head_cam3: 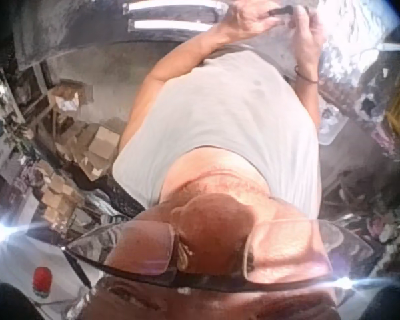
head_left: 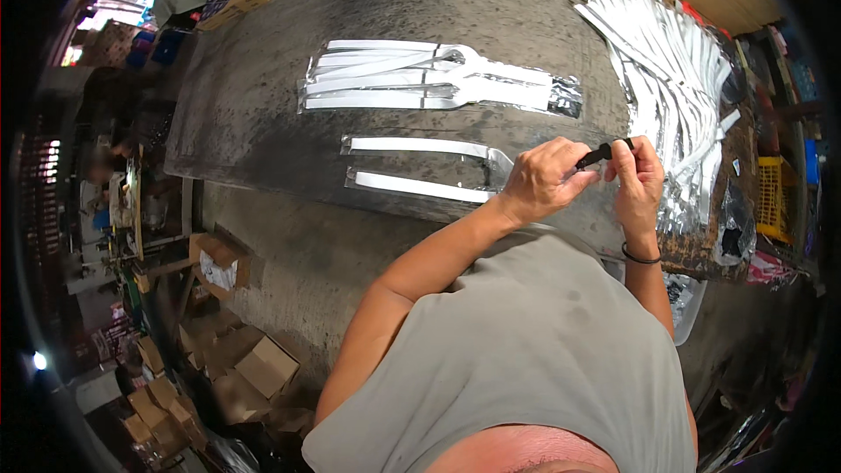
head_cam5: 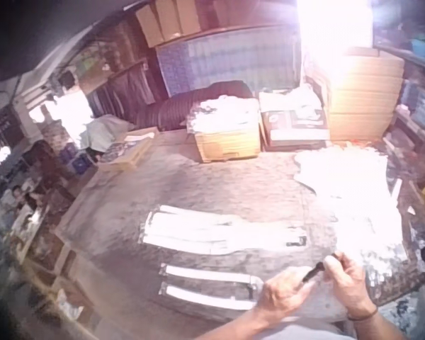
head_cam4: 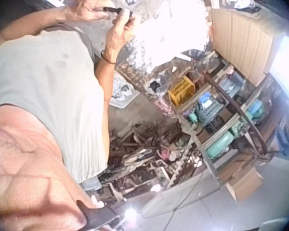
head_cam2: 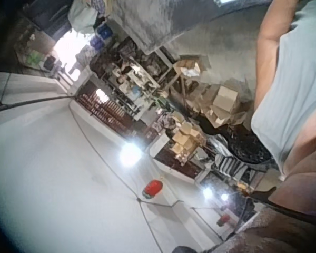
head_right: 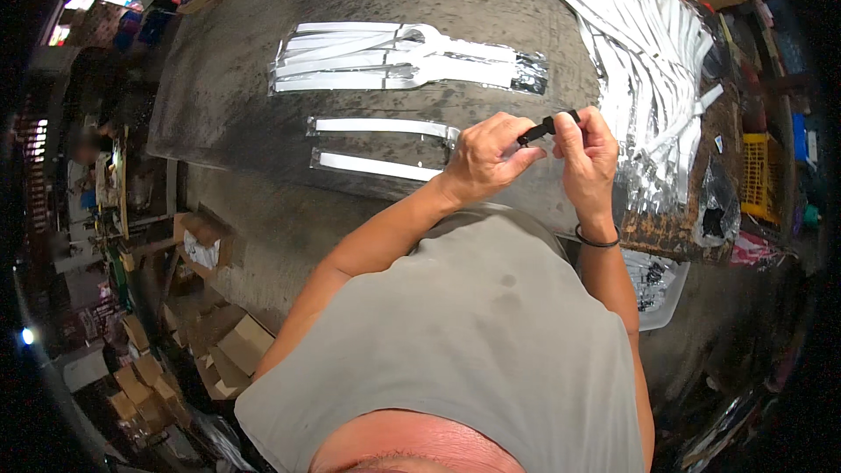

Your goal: The person attaches black plastic clips onto the ends of white straps by hand and arranges the completed straps in a row on the work table.

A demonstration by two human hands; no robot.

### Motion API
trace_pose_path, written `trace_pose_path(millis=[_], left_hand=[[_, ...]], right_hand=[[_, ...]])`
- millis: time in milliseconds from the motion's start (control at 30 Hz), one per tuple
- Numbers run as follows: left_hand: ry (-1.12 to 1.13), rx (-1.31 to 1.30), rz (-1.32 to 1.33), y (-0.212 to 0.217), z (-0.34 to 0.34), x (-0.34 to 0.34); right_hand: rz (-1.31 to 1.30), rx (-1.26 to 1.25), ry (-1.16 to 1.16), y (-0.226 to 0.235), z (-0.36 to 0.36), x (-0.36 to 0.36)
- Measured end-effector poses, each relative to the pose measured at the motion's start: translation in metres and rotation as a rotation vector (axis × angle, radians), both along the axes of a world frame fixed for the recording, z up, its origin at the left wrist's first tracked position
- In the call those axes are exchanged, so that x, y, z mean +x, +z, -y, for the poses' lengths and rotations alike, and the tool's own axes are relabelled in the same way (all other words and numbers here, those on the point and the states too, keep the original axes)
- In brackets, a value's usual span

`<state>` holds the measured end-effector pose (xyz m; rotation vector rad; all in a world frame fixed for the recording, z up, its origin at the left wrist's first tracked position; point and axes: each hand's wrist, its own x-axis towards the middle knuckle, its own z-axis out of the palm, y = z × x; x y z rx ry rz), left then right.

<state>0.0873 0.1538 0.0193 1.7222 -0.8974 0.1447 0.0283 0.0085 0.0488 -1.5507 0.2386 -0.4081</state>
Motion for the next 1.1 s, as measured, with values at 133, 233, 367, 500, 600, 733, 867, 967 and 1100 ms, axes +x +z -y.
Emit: trace_pose_path(millis=[133, 233, 367, 500, 600, 733, 867, 967, 1100], left_hand=[[-0.024, 0.047, 0.106, -0.001, -0.002, 0.005], [-0.011, 0.066, 0.137, 0.001, 0.001, 0.006], [0.011, 0.066, 0.157, 0.0, 0.0, 0.011], [-0.056, 0.024, 0.185, 0.003, -0.004, 0.019], [-0.088, 0.043, 0.215, 0.004, -0.004, 0.023], [-0.079, 0.109, 0.228, 0.006, -0.001, 0.03], [-0.082, 0.106, 0.273, 0.004, -0.002, 0.028], [-0.115, 0.178, 0.275, 0.007, -0.005, 0.02], [-0.051, 0.13, 0.326, 0.005, 0.001, 0.025]], right_hand=[[-0.031, -0.038, 0.082, 0.003, 0.008, -0.003], [-0.104, -0.124, 0.074, 0.002, 0.013, -0.008], [-0.145, -0.258, 0.037, -0.001, 0.01, -0.001], [-0.207, -0.103, 0.133, 0.005, 0.012, 0.007], [-0.334, -0.006, 0.285, 0.013, 0.023, 0.008], [-0.201, -0.085, 0.187, 0.009, 0.011, 0.005], [-0.183, -0.122, 0.155, 0.003, 0.012, 0.0], [-0.406, -0.253, 0.451, 0.019, 0.042, 0.009], [-0.3, -0.225, 0.348, 0.012, 0.037, 0.01]])
